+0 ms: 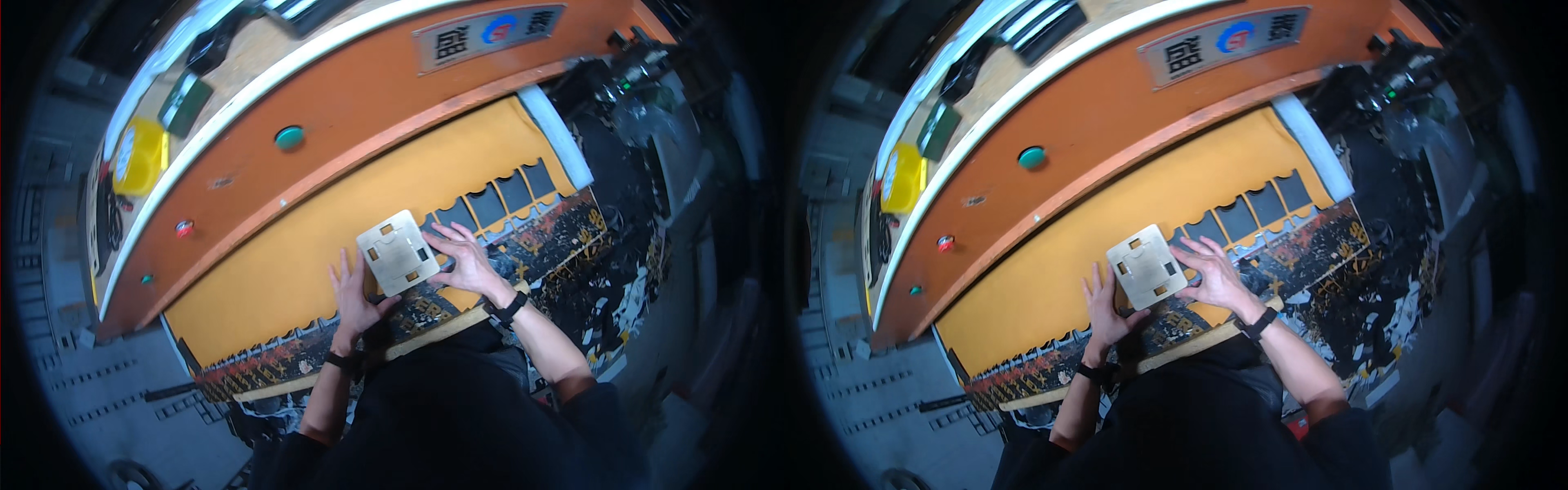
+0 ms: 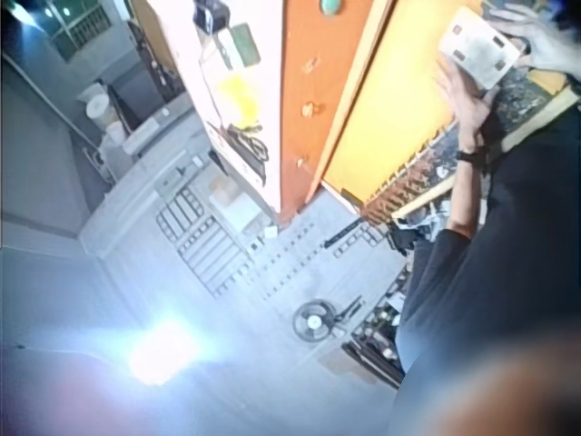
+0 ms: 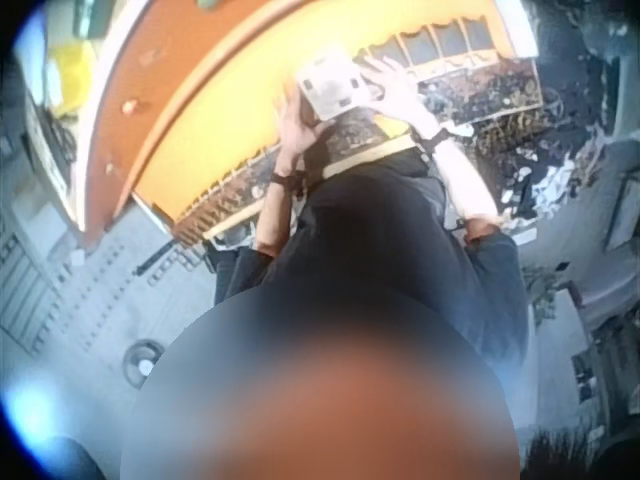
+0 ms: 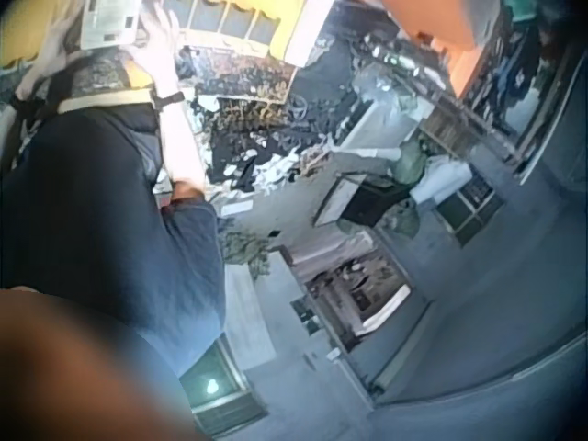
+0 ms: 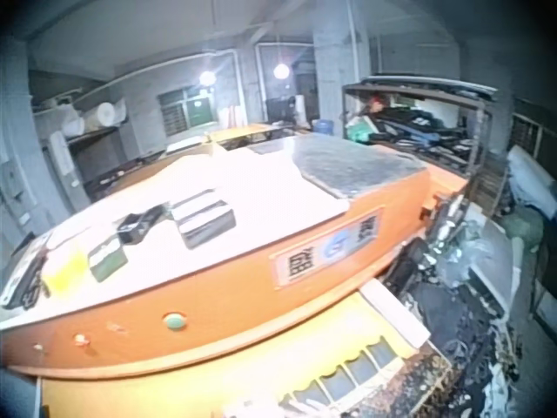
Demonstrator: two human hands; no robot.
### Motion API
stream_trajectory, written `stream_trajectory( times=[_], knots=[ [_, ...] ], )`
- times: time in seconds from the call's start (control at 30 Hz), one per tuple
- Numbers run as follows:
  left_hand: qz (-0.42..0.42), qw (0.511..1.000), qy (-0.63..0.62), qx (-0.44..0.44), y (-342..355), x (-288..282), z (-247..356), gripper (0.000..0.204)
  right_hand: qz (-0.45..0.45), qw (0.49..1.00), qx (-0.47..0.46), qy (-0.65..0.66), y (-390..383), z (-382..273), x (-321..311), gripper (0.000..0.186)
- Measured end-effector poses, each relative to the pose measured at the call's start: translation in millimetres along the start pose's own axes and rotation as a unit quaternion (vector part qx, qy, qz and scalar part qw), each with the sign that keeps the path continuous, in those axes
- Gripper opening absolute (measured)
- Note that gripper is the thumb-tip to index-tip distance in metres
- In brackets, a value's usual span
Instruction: Using an industrial die-cutting press to cut specific shapes out of a large sheet of leather.
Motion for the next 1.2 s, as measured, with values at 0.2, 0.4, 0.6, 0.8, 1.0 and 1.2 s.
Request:
stream_trajectory(
  times=[0.2,0.4,0.6,0.8,1.0,1.2],
  knots=[
    [-0.008,1.000,-0.004,-0.026,0,3,1,0.135,0.004,1.000,-0.001,0.013,-4,2,-2,0.100],
    [0.008,1.000,-0.005,-0.016,0,0,1,0.135,0.008,1.000,-0.007,0.015,0,1,-3,0.099],
    [0.018,1.000,0.012,-0.007,2,-1,-2,0.134,0.013,1.000,-0.007,0.004,1,0,-6,0.100],
    [0.045,0.999,0.005,0.013,-6,-9,5,0.138,-0.004,0.999,-0.021,-0.032,0,-10,-14,0.106],
    [0.041,0.998,-0.052,-0.010,-25,-40,13,0.139,0.028,0.997,-0.053,-0.054,-13,-75,-57,0.095],
    [0.140,0.990,-0.017,0.003,-89,-88,41,0.097,-0.090,0.994,-0.059,0.017,-75,-144,0,0.042]
  ],
)
Point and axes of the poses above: each hand's wrist, its own y-axis towards the middle knuckle, its own x-axis out of the palm, z = x × y, the point moved 9 cm from there along y, towards the middle knuckle, and after that the axes turned 12 degrees about -x, right-handed, at the moved point
